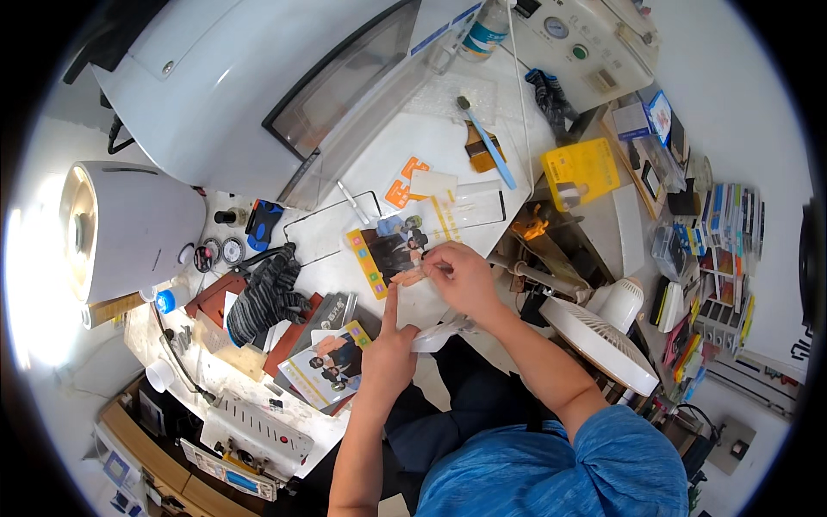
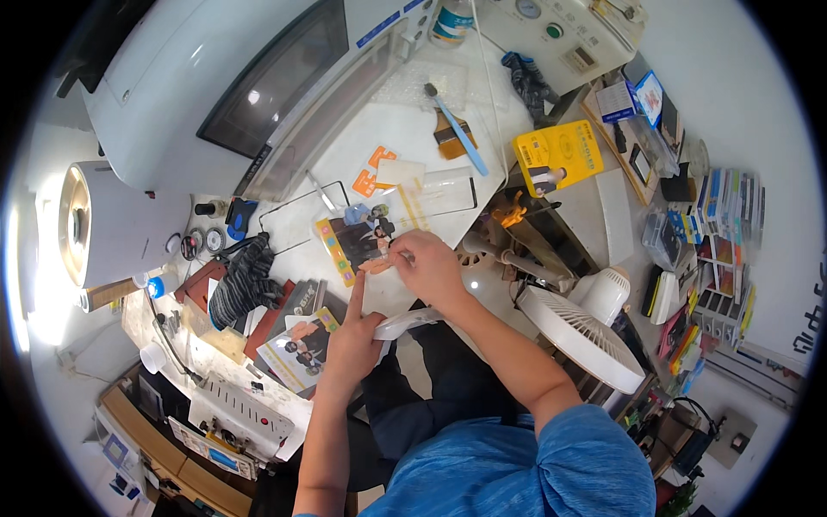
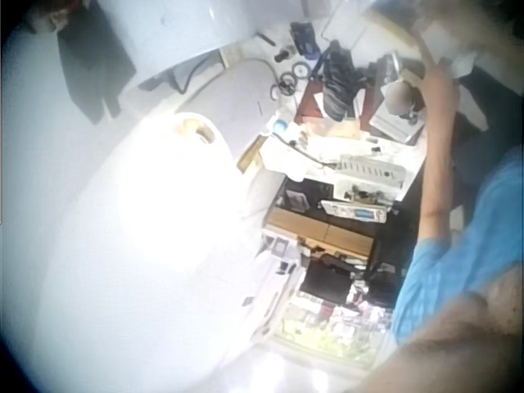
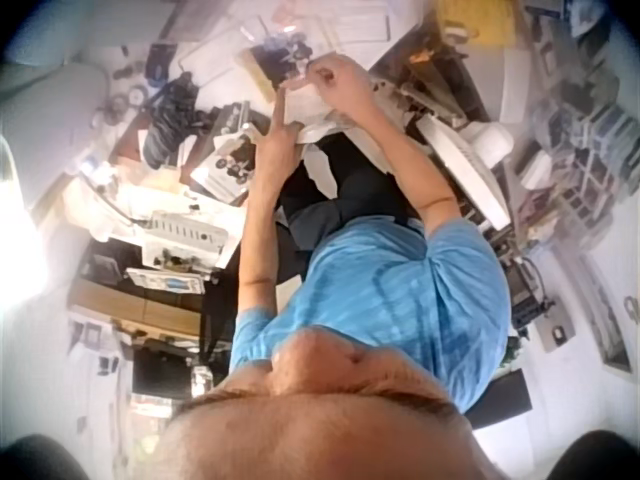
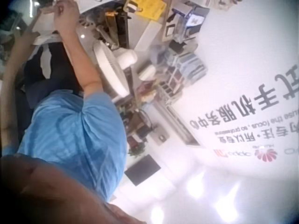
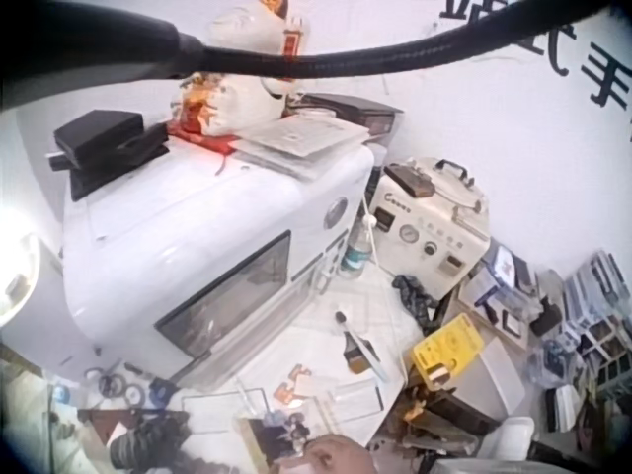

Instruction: The person uses tweezers to carefully remove a small component from the internal circuitry of a disassembled smartphone. After removing the component, the person places the phone on a nearby table and sorts through several small plastic bags containing spare parts.

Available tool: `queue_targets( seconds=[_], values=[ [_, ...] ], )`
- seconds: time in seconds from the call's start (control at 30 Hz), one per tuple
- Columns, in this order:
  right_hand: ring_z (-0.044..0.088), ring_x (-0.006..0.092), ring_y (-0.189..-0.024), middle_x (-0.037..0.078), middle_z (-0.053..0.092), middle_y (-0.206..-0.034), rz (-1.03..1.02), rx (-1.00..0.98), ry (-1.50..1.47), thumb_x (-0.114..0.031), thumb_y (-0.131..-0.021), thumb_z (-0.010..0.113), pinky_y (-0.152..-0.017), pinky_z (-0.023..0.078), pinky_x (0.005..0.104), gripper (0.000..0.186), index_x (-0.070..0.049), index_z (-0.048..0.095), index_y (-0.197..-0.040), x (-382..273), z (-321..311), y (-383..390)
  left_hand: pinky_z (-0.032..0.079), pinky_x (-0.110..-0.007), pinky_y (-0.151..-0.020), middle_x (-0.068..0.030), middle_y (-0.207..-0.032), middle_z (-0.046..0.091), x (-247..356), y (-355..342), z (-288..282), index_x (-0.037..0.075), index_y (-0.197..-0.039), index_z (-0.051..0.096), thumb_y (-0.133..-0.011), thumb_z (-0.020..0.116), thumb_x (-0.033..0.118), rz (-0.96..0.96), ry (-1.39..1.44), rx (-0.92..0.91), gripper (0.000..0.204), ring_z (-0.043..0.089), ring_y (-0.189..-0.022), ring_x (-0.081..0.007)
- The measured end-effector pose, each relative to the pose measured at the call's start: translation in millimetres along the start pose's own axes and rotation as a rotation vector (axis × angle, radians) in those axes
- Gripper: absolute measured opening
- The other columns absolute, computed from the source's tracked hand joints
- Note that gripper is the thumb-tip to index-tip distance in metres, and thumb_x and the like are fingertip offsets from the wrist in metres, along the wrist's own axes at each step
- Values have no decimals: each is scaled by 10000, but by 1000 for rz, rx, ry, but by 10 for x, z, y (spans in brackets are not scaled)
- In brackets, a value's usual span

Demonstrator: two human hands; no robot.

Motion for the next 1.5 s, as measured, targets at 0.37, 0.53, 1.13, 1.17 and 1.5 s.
queue_targets(
  seconds=[0.37, 0.53, 1.13, 1.17, 1.5],
  values=[
    [697, 174, -757, 90, 728, -847, 258, 229, -261, -132, -968, 587, -728, 533, 314, 150, 8, 632, -993, 269, -108, -455, 554, -445, -742, -123, -1573, 391, -24, -36, -58, -4, -871, 686, -768, 726, 73, -35, -2, -21, 135, 701, -903, -367],
    [670, 140, -742, 71, 702, -817, 383, 280, -600, -123, -984, 581, -644, 503, 273, 122, -3, 601, -974, 307, -308, -906, 556, -445, -748, -116, -1568, 402, -15, -20, -50, -12, -868, 684, -791, 713, 88, -24, 1, -15, 129, 702, -903, -367],
    [629, 342, -1165, 226, 619, -1308, -508, 133, 199, 19, -865, 592, -964, 494, 375, 353, 25, 628, -1217, -1020, -580, 642, 504, -325, -937, -122, -1232, 636, -3, 321, 20, -51, -1319, 537, -916, 694, 49, -439, 1385, 472, 444, 627, -1098, -205],
    [609, 357, -1190, 226, 608, -1319, -561, -30, 208, 8, -819, 621, -965, 492, 391, 375, 13, 637, -1193, -1033, -411, 797, 499, -331, -948, -128, -1251, 628, 33, 364, 56, -46, -1327, 534, -913, 690, 43, -425, 1382, 512, 451, 624, -1110, -207],
    [526, 208, -1260, 45, 531, -1456, -564, -454, 297, -173, -779, 699, -994, 399, 366, 508, -99, 642, -1278, -1115, -79, 1400, 487, -360, -996, -138, -1360, 552, 107, 1229, 349, -10, -1426, 431, -998, 605, 156, -491, 2013, 656, 491, 566, -1220, -230]
  ],
)
Point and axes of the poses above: each hand's wrist, its own y-axis away from the middle knuckle, its own z-axis out of the palm, x = y × z, the point moved 1 cm from there along -y, towards the middle knuckle
